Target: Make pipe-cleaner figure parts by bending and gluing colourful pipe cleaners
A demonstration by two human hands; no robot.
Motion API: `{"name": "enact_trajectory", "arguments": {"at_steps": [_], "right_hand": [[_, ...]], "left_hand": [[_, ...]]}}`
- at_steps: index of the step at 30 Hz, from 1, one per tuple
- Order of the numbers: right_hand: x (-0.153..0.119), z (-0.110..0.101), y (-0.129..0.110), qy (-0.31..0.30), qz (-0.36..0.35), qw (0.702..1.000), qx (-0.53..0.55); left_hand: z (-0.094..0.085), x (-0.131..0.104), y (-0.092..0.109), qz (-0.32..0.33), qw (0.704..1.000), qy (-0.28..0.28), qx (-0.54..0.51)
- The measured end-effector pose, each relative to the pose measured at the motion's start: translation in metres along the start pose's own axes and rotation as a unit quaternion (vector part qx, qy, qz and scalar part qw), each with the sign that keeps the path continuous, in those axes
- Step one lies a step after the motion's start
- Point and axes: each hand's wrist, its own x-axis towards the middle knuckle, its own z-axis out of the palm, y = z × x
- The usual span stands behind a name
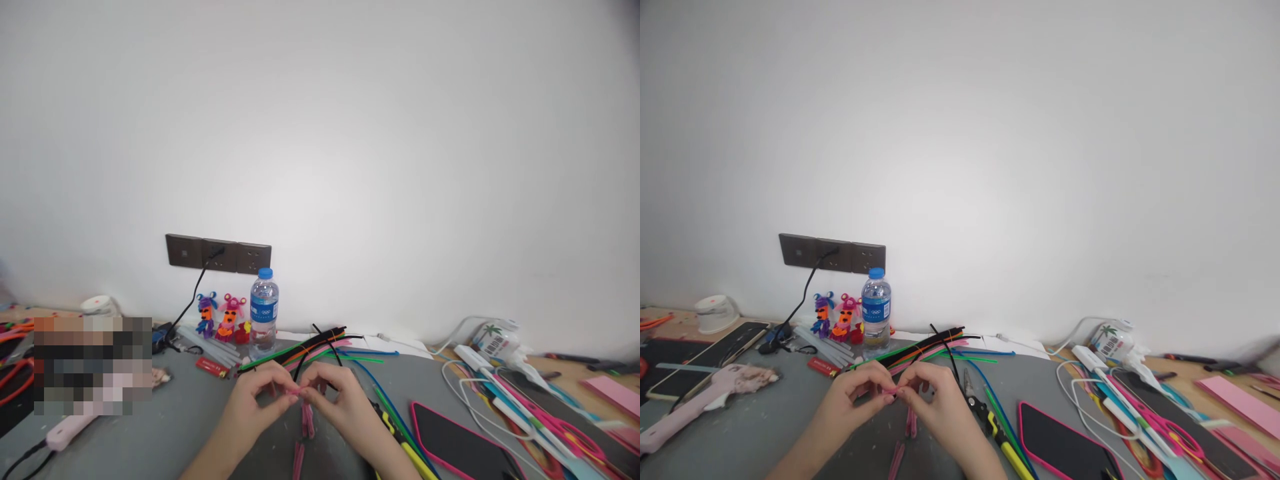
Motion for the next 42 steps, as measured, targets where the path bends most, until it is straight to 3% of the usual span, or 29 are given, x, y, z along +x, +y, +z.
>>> {"name": "enact_trajectory", "arguments": {"at_steps": [6,10,15,19,31,36,42], "right_hand": [[0.002,0.004,0.006,0.025,-0.03,0.998,-0.038],[0.003,0.006,0.009,0.043,-0.037,0.997,-0.053],[0.002,0.0,0.01,0.024,-0.017,0.998,-0.063],[0.0,-0.002,0.02,-0.035,0.038,0.99,-0.129],[-0.006,0.017,0.048,-0.111,0.072,0.978,-0.16],[-0.004,0.015,0.052,-0.119,0.094,0.977,-0.146],[-0.001,0.002,0.04,-0.081,0.086,0.986,-0.12]], "left_hand": [[0.001,-0.001,-0.002,-0.02,1.0,0.022,-0.01],[0.003,-0.001,0.001,-0.06,0.995,0.029,-0.079],[0.003,0.002,-0.001,-0.096,0.979,0.069,-0.169],[0.002,0.004,-0.007,-0.126,0.971,0.089,-0.181],[0.006,0.001,-0.016,-0.136,0.982,-0.014,-0.13],[0.005,0.003,-0.016,-0.135,0.981,-0.005,-0.136],[0.005,0.004,-0.009,-0.136,0.984,-0.006,-0.119]]}}
